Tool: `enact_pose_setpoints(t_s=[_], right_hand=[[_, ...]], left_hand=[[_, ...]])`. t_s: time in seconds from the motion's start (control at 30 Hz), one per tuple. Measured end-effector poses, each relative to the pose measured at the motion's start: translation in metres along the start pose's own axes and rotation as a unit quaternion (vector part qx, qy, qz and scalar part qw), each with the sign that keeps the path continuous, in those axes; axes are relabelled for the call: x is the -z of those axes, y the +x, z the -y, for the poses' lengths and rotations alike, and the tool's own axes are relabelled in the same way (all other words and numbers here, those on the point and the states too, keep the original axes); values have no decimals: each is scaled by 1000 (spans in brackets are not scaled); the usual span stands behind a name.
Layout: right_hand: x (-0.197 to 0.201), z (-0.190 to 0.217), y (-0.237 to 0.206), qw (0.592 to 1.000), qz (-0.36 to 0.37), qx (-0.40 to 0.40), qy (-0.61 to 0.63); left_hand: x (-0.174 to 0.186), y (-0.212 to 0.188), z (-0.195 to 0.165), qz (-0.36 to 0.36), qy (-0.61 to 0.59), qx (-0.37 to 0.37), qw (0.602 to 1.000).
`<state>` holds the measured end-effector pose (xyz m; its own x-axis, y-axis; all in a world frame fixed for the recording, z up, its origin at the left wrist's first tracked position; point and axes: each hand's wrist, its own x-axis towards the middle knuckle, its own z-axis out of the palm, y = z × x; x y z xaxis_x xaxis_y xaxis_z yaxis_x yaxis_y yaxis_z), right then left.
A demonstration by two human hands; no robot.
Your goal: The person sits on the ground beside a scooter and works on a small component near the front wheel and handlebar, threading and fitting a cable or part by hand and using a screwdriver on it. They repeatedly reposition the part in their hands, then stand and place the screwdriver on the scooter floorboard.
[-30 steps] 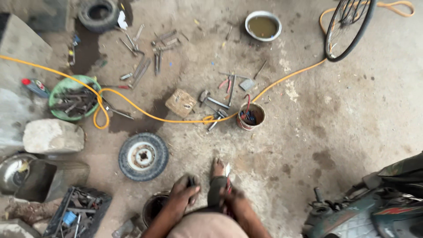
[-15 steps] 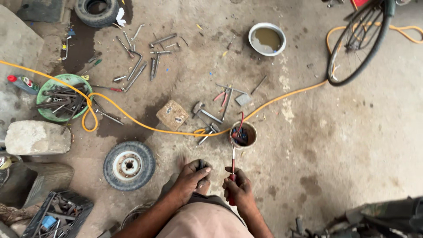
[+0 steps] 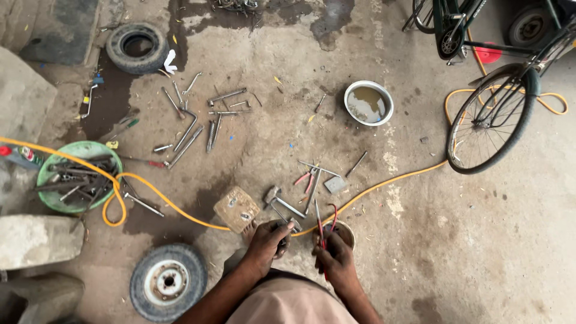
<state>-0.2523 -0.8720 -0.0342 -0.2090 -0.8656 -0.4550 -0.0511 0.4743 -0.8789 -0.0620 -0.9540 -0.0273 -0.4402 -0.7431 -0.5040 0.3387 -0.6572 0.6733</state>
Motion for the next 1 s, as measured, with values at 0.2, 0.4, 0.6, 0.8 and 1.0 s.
enact_pose_setpoints(t_s=[0.2, 0.4, 0.6, 0.8, 1.0], right_hand=[[-38, 75, 89, 989, 59, 127, -35], [-57, 115, 164, 959, 93, 197, -179], [-79, 137, 282, 944, 229, 213, -109], [-78, 198, 426, 921, 259, 193, -219], [-19, 292, 581, 890, 354, 217, -189]], left_hand=[[31, 65, -69, -11, 60, -30, 998], [47, 119, -113, -29, 6, -53, 998], [64, 190, -144, -27, 67, -157, 985], [70, 322, -204, -164, 16, -208, 964], [30, 448, -277, -252, 14, -168, 953]])
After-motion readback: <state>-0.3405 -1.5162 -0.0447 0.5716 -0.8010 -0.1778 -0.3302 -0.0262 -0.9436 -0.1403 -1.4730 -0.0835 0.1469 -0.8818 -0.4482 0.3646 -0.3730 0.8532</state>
